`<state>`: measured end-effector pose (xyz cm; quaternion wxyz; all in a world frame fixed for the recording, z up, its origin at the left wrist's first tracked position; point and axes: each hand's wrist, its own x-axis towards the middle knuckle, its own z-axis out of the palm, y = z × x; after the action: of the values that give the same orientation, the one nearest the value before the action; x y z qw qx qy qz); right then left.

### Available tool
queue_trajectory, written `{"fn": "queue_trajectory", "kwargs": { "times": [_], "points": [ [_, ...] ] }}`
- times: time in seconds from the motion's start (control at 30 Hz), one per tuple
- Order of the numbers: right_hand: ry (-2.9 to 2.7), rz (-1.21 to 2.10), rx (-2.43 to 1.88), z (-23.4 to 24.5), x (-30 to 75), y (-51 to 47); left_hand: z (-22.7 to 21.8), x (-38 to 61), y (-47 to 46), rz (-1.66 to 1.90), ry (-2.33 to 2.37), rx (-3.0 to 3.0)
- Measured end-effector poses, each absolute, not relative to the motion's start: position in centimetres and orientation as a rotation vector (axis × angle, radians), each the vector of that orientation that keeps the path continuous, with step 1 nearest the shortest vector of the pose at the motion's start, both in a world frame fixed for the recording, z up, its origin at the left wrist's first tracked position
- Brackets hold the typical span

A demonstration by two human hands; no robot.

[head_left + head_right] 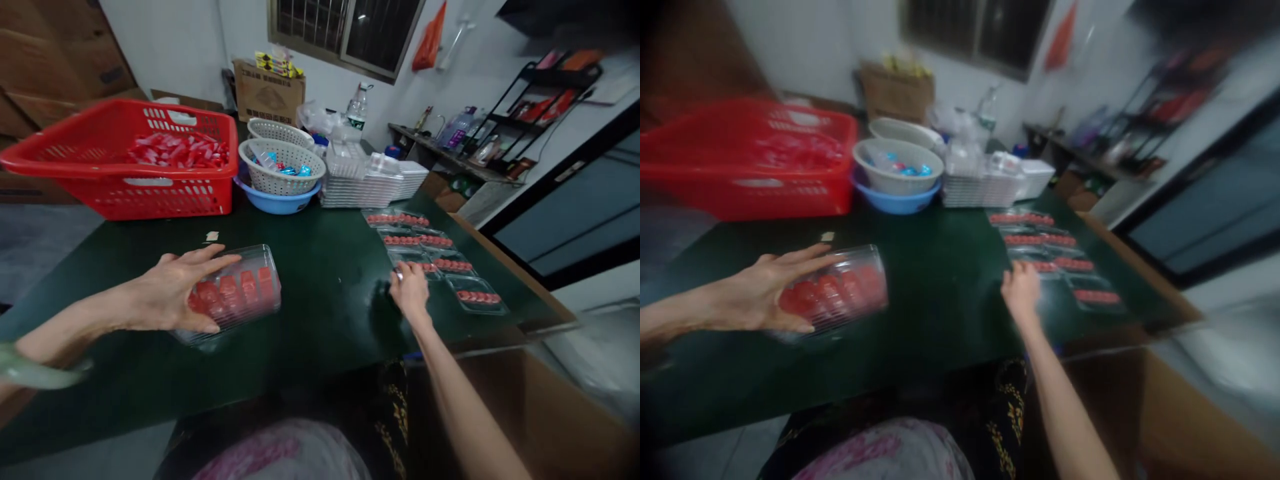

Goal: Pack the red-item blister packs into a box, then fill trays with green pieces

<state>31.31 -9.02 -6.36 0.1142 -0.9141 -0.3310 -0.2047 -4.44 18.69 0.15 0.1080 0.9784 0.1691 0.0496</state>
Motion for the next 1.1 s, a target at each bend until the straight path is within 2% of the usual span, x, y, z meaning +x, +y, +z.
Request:
{"fn": "queue_trajectory", "kwargs": {
  "times": [0.1, 0.23, 0.37, 0.43, 0.57, 0.67, 0.77, 0.87, 1.1],
  "points": [
    [-0.969, -0.589, -2.815, -7.7, 34.9, -12.8, 0.5, -4.3, 18.7, 0.127, 0.509, 2.887],
    [-1.153, -0.574, -2.793, -8.2, 33.1, -13.6, 2.4, -4.3, 17.5, 0.14, 0.627, 2.971],
    [-1.413, -0.568, -2.658, -8.0, 26.4, -12.4, 4.3, -3.3, 12.7, 0.555, 0.622, 2.945],
    [-1.529, -0.545, -2.519, -7.8, 22.8, -12.1, 3.9, -1.6, 9.2, 0.644, 0.494, 2.817],
    [-1.403, -0.511, -2.308, -6.9, 19.4, -13.4, 0.7, 4.7, 3.5, 0.172, 0.229, 2.799],
    [-0.989, -0.489, -2.464, -6.1, 21.5, -15.6, -1.8, 10.2, 2.1, 0.052, 0.123, 2.839],
    [-0.724, -0.128, -2.746, -5.7, 24.6, -17.3, -2.9, 14.6, 2.5, -0.025, -0.034, 2.882],
    [-0.74, 0.225, -2.783, -5.8, 26.0, -17.9, -3.3, 16.9, 3.2, -0.158, -0.176, 2.874],
    [-0.831, 0.318, -2.572, -7.2, 25.8, -19.3, -3.1, 15.3, 2.0, 0.016, -0.194, 2.961]
  ]
}}
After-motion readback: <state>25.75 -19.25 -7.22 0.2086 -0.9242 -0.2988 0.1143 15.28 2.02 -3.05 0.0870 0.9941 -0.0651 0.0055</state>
